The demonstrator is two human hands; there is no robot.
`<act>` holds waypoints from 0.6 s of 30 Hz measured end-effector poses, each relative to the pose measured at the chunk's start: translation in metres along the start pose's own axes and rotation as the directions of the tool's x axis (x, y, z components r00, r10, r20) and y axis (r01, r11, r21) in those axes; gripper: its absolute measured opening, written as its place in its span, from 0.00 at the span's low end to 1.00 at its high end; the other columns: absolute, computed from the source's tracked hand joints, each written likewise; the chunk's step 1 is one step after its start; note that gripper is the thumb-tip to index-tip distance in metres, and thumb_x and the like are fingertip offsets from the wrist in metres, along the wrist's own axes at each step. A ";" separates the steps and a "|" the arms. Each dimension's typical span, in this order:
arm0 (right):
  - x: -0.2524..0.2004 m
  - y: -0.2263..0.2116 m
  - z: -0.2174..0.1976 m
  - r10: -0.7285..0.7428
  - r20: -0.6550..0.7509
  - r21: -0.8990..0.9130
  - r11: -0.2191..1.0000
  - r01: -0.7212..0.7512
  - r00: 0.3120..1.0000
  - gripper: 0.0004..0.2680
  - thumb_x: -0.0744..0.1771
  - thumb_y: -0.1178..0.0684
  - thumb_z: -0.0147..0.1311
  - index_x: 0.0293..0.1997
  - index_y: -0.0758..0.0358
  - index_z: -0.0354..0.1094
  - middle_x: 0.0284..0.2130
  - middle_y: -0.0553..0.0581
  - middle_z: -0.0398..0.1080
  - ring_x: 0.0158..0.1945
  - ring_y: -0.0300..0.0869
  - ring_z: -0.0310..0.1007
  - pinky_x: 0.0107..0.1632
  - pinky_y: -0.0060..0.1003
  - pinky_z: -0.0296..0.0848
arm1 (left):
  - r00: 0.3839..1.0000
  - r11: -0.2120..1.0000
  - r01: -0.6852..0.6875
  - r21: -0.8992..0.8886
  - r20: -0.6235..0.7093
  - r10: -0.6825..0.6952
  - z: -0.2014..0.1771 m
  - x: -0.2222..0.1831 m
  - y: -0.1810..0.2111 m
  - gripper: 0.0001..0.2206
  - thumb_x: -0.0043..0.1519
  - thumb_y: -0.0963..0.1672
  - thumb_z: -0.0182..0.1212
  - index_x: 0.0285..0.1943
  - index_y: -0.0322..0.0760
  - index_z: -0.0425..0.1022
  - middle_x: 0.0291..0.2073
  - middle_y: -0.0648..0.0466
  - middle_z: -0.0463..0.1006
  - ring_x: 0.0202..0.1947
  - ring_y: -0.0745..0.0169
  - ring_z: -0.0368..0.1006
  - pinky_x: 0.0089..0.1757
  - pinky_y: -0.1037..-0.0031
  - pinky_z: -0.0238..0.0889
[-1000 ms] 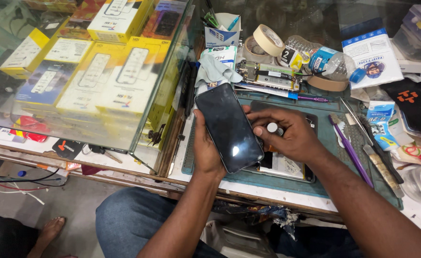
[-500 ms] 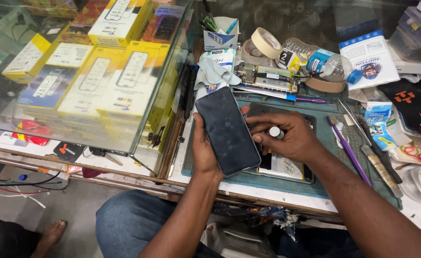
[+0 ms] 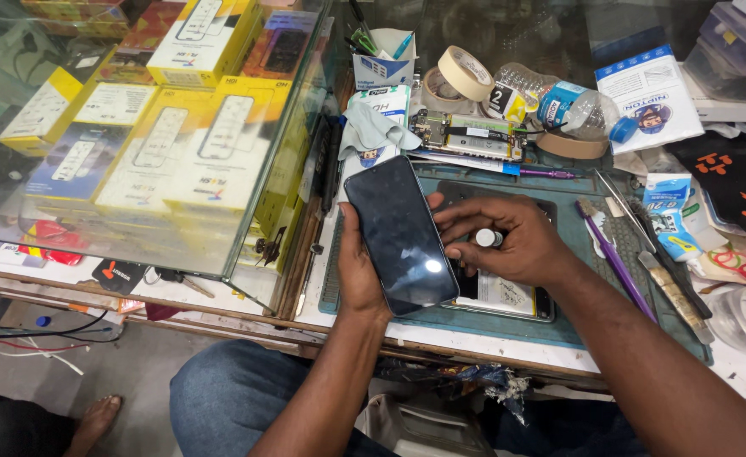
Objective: The person uses a screwdriver to remove screws from the back of a disassembled smartphone lying on a workbench. They then pick up a second blue smartphone, inspect its back and sides, and place it back down.
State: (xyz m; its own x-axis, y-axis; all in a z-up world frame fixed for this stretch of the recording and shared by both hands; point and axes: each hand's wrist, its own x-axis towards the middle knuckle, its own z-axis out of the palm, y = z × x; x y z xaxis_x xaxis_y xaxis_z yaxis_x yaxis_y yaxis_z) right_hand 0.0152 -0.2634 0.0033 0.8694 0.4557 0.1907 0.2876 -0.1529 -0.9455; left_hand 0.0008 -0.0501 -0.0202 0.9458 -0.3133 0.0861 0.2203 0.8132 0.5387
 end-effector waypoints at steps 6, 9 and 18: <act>0.001 0.002 -0.002 -0.096 0.026 -0.030 0.995 0.096 0.995 0.17 0.63 0.59 0.67 0.58 0.65 0.71 0.36 0.58 0.82 0.38 0.37 0.83 0.35 0.29 0.83 | 0.999 0.999 0.008 -0.047 0.052 -0.006 -0.004 0.000 -0.005 0.42 0.69 0.64 0.31 0.72 0.26 0.63 0.61 0.36 0.74 0.57 0.43 0.76 0.55 0.54 0.72; 0.001 -0.004 0.000 -0.033 0.025 -0.003 0.999 0.033 0.999 0.16 0.64 0.58 0.64 0.59 0.64 0.71 0.37 0.57 0.82 0.38 0.37 0.83 0.34 0.30 0.83 | 1.000 0.999 -0.020 -0.042 0.020 0.021 -0.003 0.001 -0.005 0.42 0.68 0.64 0.31 0.71 0.26 0.64 0.59 0.37 0.75 0.55 0.43 0.77 0.54 0.55 0.72; 0.004 -0.014 0.006 -0.214 -0.157 -0.520 0.848 0.103 0.964 0.11 0.65 0.58 0.63 0.52 0.60 0.77 0.34 0.51 0.79 0.27 0.35 0.76 0.26 0.32 0.71 | 0.958 0.983 -0.153 0.103 -0.229 0.173 0.004 0.010 -0.015 0.39 0.64 0.64 0.35 0.72 0.32 0.60 0.53 0.46 0.75 0.51 0.51 0.76 0.53 0.56 0.71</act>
State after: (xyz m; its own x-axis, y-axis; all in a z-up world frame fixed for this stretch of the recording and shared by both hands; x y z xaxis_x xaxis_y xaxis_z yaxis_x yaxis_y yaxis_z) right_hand 0.0128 -0.2543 0.0157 0.8401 0.3342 0.4273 0.5423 -0.5389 -0.6446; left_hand 0.0056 -0.0673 -0.0236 0.9987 -0.0473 -0.0162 0.0476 0.7968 0.6024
